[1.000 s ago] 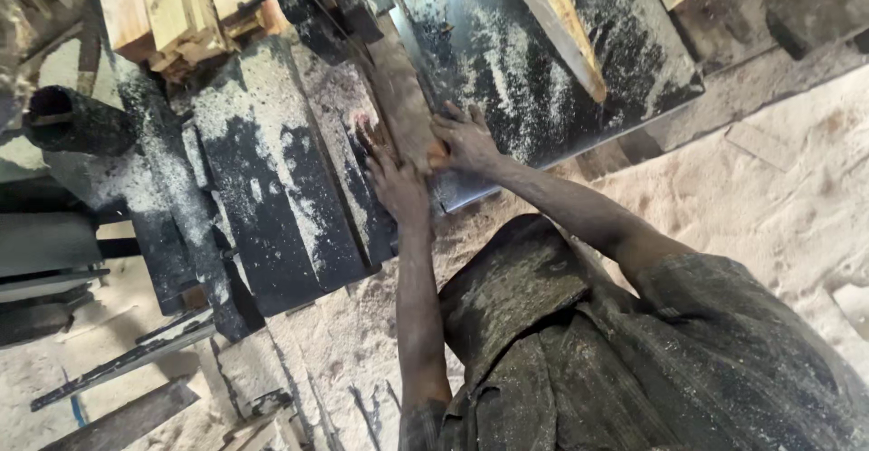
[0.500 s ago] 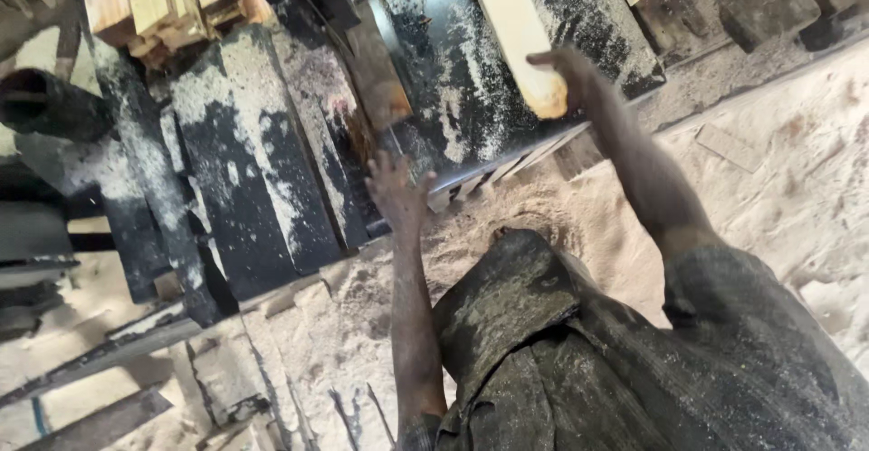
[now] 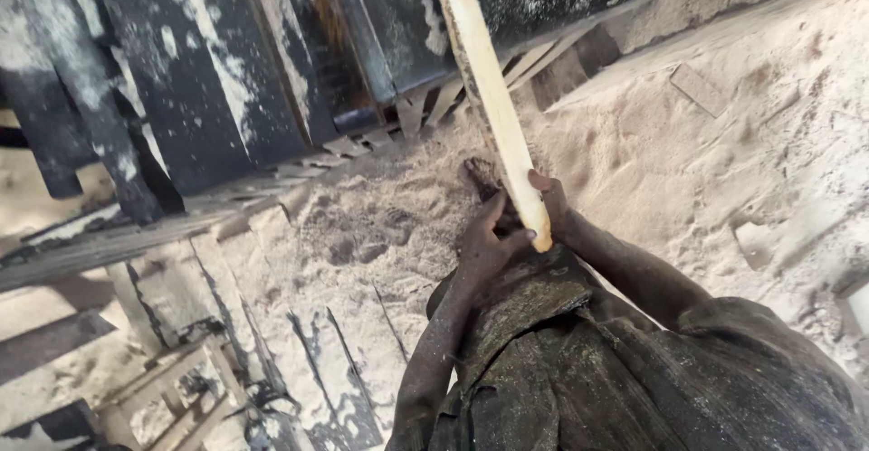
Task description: The person processes lengths of wood by feeding them through a saw and moving the resulting planks and scrap pieces to the side.
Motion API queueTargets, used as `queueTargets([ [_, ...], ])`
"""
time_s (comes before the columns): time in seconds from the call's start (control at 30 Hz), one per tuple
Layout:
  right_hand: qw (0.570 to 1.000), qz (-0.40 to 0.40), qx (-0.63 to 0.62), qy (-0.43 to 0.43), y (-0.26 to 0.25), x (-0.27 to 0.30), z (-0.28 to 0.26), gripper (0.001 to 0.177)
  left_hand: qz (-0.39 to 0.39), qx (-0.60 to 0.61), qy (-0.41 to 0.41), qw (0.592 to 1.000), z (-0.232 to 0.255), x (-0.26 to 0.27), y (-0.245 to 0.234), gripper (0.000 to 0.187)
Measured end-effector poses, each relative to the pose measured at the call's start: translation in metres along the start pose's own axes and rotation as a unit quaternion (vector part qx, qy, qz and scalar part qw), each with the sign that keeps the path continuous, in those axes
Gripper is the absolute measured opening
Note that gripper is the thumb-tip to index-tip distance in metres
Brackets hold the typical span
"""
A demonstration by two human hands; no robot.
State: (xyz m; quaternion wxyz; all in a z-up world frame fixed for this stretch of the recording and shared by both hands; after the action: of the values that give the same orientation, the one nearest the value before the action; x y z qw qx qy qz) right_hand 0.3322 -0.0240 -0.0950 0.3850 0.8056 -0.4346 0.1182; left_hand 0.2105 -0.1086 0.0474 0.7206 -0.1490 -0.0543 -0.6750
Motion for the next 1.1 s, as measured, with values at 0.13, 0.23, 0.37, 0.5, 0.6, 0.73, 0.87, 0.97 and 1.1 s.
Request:
queueTargets([
  [0.13,0.96,0.028,0.213,-0.182,0.006,0.015,-0.018,0.026,0.031,-0.083,0.144,0.986,0.027,0.023,-0.002,0.105],
  [0.23,0.964,0.098,0.191,-0.157,0.004,-0.015,-0.028,0.03,0.019,0.021,0.068,0.997,0.022,0.027,-0.011,0.107],
  [0.37,0.972,-0.057,-0.061,-0.222,0.034,-0.13,-0.131,0.073,0.128,-0.034,0.092,0.987,0.013,0.036,-0.033,0.097],
  [0.5,0.962,0.017,-0.114,-0.25,0.029,-0.215,-0.26,0.074,0.191,-0.058,-0.017,0.98,-0.039,0.046,-0.038,0.072],
  [0.6,0.978,0.009,-0.08,-0.193,0.045,-0.224,-0.28,0.08,0.216,-0.006,-0.05,0.975,-0.072,0.028,-0.046,0.065],
  [0.73,0.993,0.0,0.092,-0.076,0.047,-0.225,-0.305,0.088,0.248,-0.019,-0.147,0.957,-0.112,-0.005,-0.06,0.066],
  [0.87,0.704,0.226,0.552,-0.385,-0.016,-0.255,-0.459,0.107,0.24,-0.075,-0.099,0.963,-0.083,-0.054,-0.085,0.062],
  [0.97,0.567,0.375,0.683,-0.267,-0.1,-0.288,-0.536,0.114,0.237,-0.117,-0.115,0.958,-0.065,-0.085,-0.096,0.064],
  [1.1,0.627,0.311,0.701,-0.137,-0.164,-0.317,-0.567,0.142,0.27,-0.14,-0.097,0.948,-0.067,-0.104,-0.094,0.061],
])
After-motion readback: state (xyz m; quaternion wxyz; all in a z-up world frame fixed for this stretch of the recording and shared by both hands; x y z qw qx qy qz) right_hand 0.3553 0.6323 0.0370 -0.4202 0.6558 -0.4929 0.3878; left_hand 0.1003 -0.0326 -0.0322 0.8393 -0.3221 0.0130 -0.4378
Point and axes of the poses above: each hand's wrist, its own x-axis away from the middle knuckle, its own y-axis out of the palm, z = x × y, the point moved 8 cm from there along -x, towards the middle knuckle, and after that the axes turned 5 degrees about -x, right-handed, at the moved point
